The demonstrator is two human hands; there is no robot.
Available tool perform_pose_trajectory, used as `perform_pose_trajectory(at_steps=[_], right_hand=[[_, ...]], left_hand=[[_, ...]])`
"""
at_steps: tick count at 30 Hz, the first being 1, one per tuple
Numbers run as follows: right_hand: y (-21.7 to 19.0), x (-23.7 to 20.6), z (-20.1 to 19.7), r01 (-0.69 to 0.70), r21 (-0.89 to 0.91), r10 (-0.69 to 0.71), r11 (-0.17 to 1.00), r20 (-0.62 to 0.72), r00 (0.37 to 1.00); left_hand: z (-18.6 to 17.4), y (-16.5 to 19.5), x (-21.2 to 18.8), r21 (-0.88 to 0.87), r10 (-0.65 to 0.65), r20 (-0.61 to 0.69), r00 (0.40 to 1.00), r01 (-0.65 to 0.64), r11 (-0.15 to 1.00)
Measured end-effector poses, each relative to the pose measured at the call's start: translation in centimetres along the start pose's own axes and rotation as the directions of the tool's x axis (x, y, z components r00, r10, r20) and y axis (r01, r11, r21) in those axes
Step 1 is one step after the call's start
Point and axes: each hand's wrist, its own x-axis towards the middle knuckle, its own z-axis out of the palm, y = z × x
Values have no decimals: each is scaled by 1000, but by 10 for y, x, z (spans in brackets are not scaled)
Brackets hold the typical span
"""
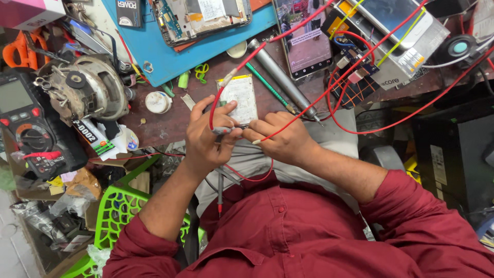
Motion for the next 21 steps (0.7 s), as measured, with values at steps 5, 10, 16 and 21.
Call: perform_pose_trajectory(at_steps=[5, 10, 16, 21], right_hand=[[0, -2, 2, -2, -18, 2, 1000, 12, 1000], [0, 0, 3, -11, -2, 10, 1000, -18, 1000], [1, 0, 3, -10, 23, 10, 1000, -22, 1000], [2, -3, 4, -1, 14, 1, 1000, -16, 1000]], left_hand=[[2, -1, -1, -17, -14, -27, 1000, 13, 1000], [3, -1, -1, -47, 2, -46, 999, -4, 999], [4, -2, -1, -31, -1, -53, 999, 0, 1000], [6, -4, -4, -42, -6, -75, 997, 3, 999]])
